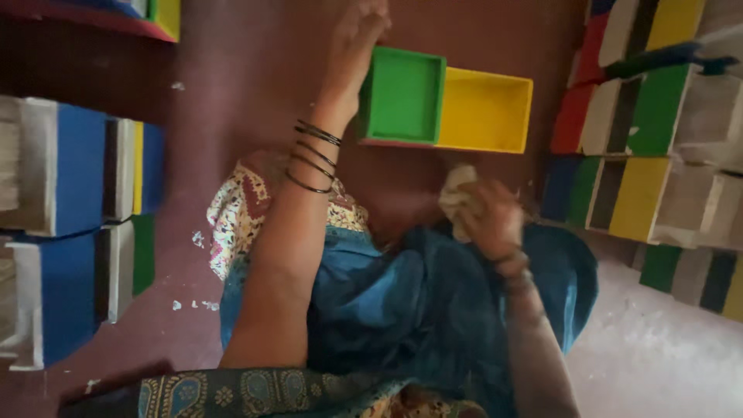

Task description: The person sits on the floor and wipes colorful painted wooden boxes with a cloth, one box at a time, turning each box to clean its outer and inner surfaces before setting it aside and picking up the next box.

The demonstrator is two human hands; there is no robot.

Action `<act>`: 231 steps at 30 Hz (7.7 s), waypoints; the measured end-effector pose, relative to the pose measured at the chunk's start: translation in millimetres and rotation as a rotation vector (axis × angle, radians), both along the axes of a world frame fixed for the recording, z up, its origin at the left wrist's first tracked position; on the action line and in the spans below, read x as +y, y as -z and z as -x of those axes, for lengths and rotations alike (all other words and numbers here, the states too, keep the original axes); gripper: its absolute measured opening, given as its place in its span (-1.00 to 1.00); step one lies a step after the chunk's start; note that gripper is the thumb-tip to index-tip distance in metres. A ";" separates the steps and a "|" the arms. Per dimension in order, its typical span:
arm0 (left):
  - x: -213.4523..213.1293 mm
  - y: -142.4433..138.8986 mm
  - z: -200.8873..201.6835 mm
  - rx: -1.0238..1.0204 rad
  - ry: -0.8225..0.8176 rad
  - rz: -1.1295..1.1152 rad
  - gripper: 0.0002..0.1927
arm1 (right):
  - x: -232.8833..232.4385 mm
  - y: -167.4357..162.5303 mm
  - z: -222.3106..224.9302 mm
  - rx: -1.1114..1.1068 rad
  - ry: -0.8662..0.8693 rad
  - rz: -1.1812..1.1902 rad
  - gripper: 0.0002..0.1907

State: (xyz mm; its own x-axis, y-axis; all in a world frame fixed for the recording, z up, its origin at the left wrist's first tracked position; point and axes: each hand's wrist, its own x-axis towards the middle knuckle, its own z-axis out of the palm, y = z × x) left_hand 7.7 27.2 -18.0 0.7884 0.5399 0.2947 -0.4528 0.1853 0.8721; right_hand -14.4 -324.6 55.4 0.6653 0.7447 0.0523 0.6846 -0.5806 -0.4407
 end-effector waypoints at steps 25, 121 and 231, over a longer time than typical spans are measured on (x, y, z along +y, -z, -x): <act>-30.4 10.9 -29.8 0.075 -0.074 -0.216 -0.41 | 149.5 -63.8 -55.8 -0.398 -0.126 0.197 -0.78; -27.3 -16.8 -4.2 0.312 -0.097 -0.544 -0.38 | 123.7 34.2 -115.1 -0.609 -0.145 -0.038 -0.47; -14.2 9.3 85.3 0.315 0.130 0.008 -0.16 | 21.4 101.5 -84.1 1.439 0.523 -1.585 -0.62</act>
